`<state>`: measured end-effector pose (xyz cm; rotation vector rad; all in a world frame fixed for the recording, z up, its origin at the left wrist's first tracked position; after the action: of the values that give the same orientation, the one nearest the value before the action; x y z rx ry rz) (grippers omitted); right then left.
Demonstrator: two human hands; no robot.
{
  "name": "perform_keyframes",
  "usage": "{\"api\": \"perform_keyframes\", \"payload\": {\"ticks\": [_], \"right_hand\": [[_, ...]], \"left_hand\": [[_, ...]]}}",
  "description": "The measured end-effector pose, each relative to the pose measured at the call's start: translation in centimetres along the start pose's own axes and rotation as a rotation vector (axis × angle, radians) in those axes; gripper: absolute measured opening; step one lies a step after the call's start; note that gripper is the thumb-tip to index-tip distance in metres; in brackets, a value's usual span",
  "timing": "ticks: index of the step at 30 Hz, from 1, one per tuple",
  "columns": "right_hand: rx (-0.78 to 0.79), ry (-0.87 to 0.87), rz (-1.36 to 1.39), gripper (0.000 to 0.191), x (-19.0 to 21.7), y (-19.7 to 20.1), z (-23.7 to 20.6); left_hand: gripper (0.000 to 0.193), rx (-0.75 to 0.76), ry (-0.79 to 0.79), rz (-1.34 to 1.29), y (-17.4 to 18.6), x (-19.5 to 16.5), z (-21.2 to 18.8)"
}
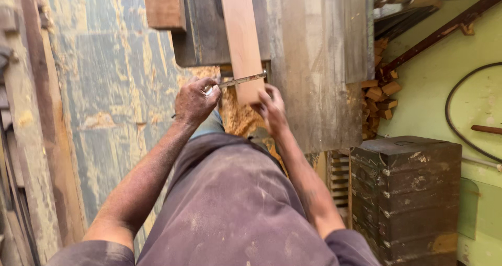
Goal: The person uses a jointer to plane various pieces of wood, feeding the wood over the blades by hand while occasionally measuring the pieces with a tape measure.
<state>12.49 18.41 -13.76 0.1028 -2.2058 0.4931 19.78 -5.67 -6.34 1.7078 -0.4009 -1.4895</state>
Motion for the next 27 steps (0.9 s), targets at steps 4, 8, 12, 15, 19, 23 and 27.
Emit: {"api": "perform_keyframes", "payload": {"ticks": [4,8,12,15,19,23,27], "right_hand": [[-0.163,0.022,-0.079,0.05,0.3,8.8,-8.6],[-0.18,0.012,-0.013,0.039,-3.0,17.2,-19.3],[-0.299,-0.117,0.14,0.041,-8.5,21.9,-24.8],[-0.283,-0.086,0.163,0.045,-10.6,22.7,-25.4],[-0.264,-0.082,0.135,0.049,-11.2,23.1,-25.5],[-0.255,-0.124,0.115,0.05,-11.0,22.9,-25.3],[-0.268,-0.135,0.108,0.049,-10.9,22.7,-25.3]], "left_hand": [[0.017,-0.04,0.022,-0.041,-0.3,-1.0,3.7],[0.015,-0.05,0.017,0.01,-2.5,-1.7,7.8],[0.013,-0.082,-0.007,0.143,-4.2,-1.7,8.3],[0.014,-0.039,0.025,0.155,-4.4,-1.0,7.4],[0.014,-0.093,-0.046,0.22,-2.9,-1.7,6.8],[0.014,-0.112,-0.07,0.255,-2.1,-2.7,6.8],[0.012,-0.155,-0.094,0.271,-1.7,-3.4,6.6]]}}
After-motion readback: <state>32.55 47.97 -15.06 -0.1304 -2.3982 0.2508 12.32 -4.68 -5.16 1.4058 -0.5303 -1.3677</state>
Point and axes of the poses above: each hand's wrist, its own z-axis towards the middle knuckle, its own y-axis out of the back of the hand, x = y × z, the point moved 7 cm from there along z, towards the middle knuckle, and after that the axes turned 3 degrees about -y, right-handed, at the moved point
